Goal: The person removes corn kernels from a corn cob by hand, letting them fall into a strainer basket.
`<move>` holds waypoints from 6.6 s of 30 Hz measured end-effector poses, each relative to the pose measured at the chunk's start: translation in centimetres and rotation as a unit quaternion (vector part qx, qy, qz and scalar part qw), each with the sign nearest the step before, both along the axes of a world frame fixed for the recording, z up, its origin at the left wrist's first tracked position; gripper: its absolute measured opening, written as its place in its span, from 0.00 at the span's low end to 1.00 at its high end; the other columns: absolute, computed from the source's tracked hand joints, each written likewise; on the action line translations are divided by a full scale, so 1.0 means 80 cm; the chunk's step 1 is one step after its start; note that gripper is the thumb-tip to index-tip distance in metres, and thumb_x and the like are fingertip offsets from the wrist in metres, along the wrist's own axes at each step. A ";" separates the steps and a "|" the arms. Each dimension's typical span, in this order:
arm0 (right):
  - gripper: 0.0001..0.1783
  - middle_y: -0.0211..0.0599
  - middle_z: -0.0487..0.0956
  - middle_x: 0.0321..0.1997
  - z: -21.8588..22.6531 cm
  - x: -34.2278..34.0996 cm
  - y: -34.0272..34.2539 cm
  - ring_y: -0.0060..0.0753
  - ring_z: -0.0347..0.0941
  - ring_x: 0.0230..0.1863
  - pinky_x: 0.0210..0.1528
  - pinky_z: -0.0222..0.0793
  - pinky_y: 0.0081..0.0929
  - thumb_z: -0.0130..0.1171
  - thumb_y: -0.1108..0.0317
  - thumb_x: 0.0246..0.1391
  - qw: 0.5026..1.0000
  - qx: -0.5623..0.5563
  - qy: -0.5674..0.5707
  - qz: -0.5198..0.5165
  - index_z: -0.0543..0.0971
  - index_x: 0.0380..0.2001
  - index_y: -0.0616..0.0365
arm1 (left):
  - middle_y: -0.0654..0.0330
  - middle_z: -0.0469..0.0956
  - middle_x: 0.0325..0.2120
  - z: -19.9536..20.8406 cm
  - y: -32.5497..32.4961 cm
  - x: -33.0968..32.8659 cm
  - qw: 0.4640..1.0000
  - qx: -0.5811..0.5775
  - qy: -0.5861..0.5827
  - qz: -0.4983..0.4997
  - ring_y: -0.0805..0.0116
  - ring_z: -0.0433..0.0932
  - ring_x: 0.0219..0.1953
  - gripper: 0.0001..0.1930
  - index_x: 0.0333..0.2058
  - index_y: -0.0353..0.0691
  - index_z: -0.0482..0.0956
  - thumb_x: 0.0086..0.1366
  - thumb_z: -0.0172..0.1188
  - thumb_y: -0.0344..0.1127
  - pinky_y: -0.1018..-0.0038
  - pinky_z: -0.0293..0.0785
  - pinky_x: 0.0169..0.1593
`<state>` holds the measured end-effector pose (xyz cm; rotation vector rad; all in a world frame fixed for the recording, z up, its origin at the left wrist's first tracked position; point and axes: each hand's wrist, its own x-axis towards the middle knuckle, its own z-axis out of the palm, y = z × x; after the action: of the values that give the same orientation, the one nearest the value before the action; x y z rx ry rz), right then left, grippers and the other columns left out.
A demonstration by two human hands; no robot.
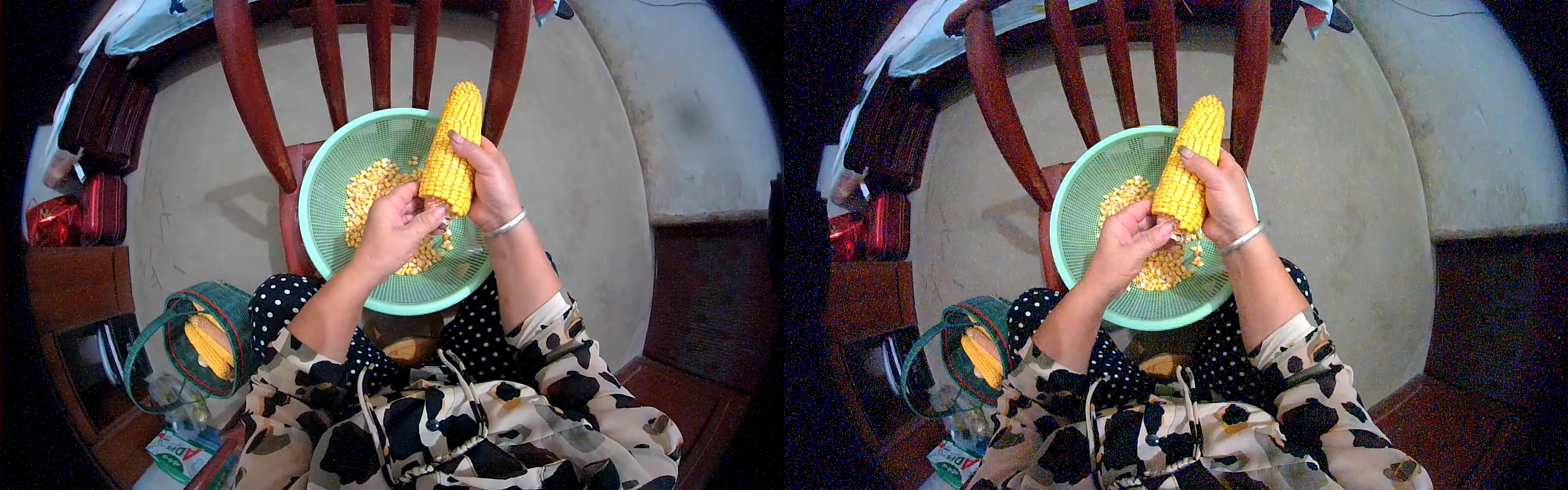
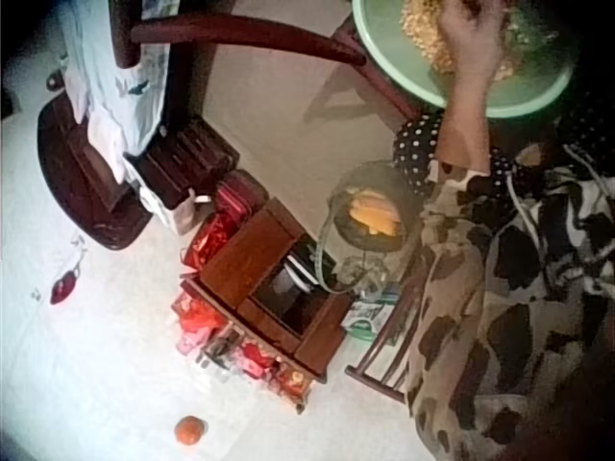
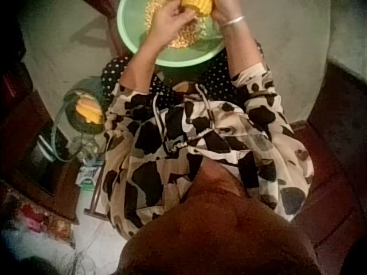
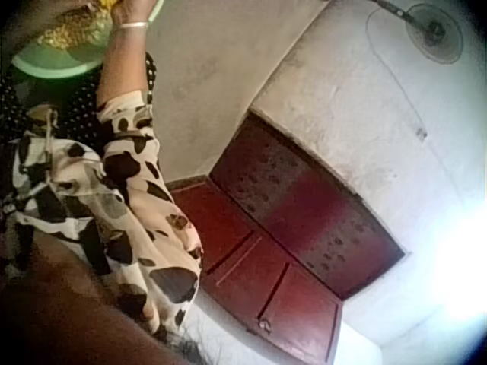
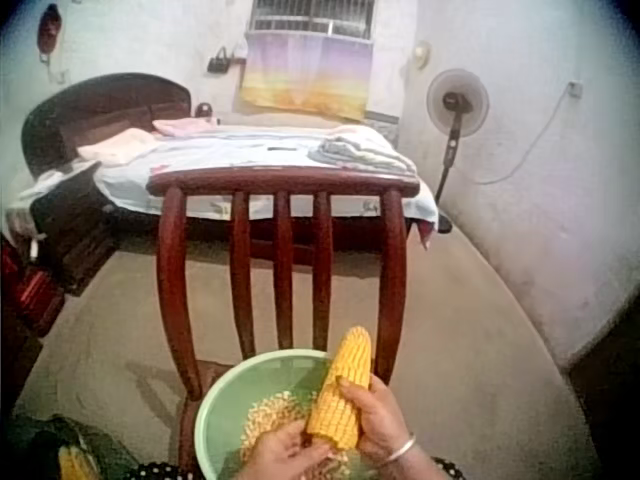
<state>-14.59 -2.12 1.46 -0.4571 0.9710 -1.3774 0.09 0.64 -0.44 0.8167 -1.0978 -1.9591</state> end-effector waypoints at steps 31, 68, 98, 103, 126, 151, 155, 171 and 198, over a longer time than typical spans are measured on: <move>0.21 0.47 0.73 0.36 -0.011 -0.005 -0.001 0.42 0.74 0.36 0.35 0.77 0.36 0.53 0.63 0.51 0.996 -0.045 -0.059 0.054 0.64 0.44 0.65 | 0.58 0.73 0.40 0.005 0.000 -0.004 1.000 0.004 0.020 -0.023 0.72 0.74 0.40 0.24 0.48 0.31 0.64 0.56 0.59 0.36 0.76 0.70 0.46; 0.21 0.47 0.73 0.35 -0.018 -0.005 -0.001 0.41 0.75 0.35 0.34 0.77 0.34 0.53 0.63 0.51 0.994 -0.015 -0.096 0.046 0.63 0.45 0.64 | 0.54 0.72 0.41 0.007 0.006 -0.006 0.994 0.077 0.076 -0.006 0.67 0.75 0.41 0.20 0.47 0.30 0.63 0.58 0.55 0.30 0.71 0.73 0.46; 0.21 0.48 0.73 0.35 -0.026 -0.008 0.000 0.43 0.74 0.36 0.37 0.75 0.39 0.52 0.61 0.52 0.994 -0.003 -0.102 0.037 0.64 0.45 0.63 | 0.51 0.72 0.41 0.019 -0.003 0.005 0.980 0.168 0.093 -0.043 0.62 0.76 0.38 0.21 0.49 0.28 0.62 0.55 0.47 0.27 0.72 0.75 0.41; 0.20 0.46 0.73 0.35 -0.026 -0.007 0.000 0.42 0.74 0.36 0.37 0.75 0.39 0.52 0.61 0.52 0.996 -0.003 -0.088 0.025 0.64 0.44 0.63 | 0.55 0.73 0.40 0.020 -0.003 0.002 0.989 0.140 0.050 -0.006 0.70 0.76 0.36 0.19 0.47 0.31 0.65 0.57 0.53 0.31 0.77 0.75 0.38; 0.17 0.44 0.74 0.34 -0.015 -0.007 -0.002 0.39 0.75 0.33 0.35 0.75 0.34 0.52 0.63 0.53 0.996 -0.025 -0.072 0.039 0.66 0.42 0.63 | 0.56 0.73 0.39 0.011 0.001 0.000 0.999 0.013 0.027 -0.016 0.70 0.75 0.39 0.20 0.48 0.28 0.64 0.58 0.56 0.28 0.77 0.74 0.43; 0.16 0.41 0.74 0.35 -0.025 0.004 0.002 0.38 0.74 0.34 0.38 0.75 0.37 0.54 0.65 0.52 0.990 0.050 -0.130 -0.033 0.67 0.42 0.61 | 0.50 0.70 0.26 0.011 0.010 -0.005 0.768 -0.506 -0.358 0.164 0.52 0.71 0.29 0.05 0.27 0.32 0.71 0.52 0.50 0.27 0.65 0.69 0.32; 0.17 0.42 0.73 0.36 -0.032 -0.004 0.001 0.40 0.74 0.34 0.38 0.75 0.39 0.53 0.64 0.53 0.990 0.039 -0.133 -0.019 0.66 0.43 0.61 | 0.50 0.74 0.26 0.000 0.009 -0.010 0.905 -0.233 -0.303 0.188 0.58 0.75 0.28 0.08 0.33 0.30 0.73 0.58 0.48 0.29 0.71 0.71 0.34; 0.14 0.39 0.74 0.32 -0.018 0.003 0.004 0.35 0.74 0.30 0.34 0.75 0.32 0.53 0.65 0.52 0.988 0.015 -0.149 0.027 0.69 0.39 0.60 | 0.60 0.76 0.34 -0.001 0.003 0.001 0.997 0.058 -0.050 0.007 0.76 0.75 0.33 0.22 0.41 0.32 0.72 0.61 0.53 0.49 0.79 0.74 0.36; 0.15 0.42 0.74 0.31 -0.007 -0.011 0.002 0.39 0.75 0.30 0.31 0.76 0.35 0.52 0.64 0.52 0.981 0.018 -0.182 0.061 0.67 0.41 0.61 | 0.58 0.75 0.36 0.010 -0.008 0.015 0.997 0.025 0.005 -0.079 0.69 0.76 0.37 0.14 0.44 0.30 0.69 0.61 0.51 0.31 0.75 0.75 0.41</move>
<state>-15.45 -2.00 0.94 -0.2211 0.6545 -1.2754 1.33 -0.02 0.39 0.7660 -1.1418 -2.1272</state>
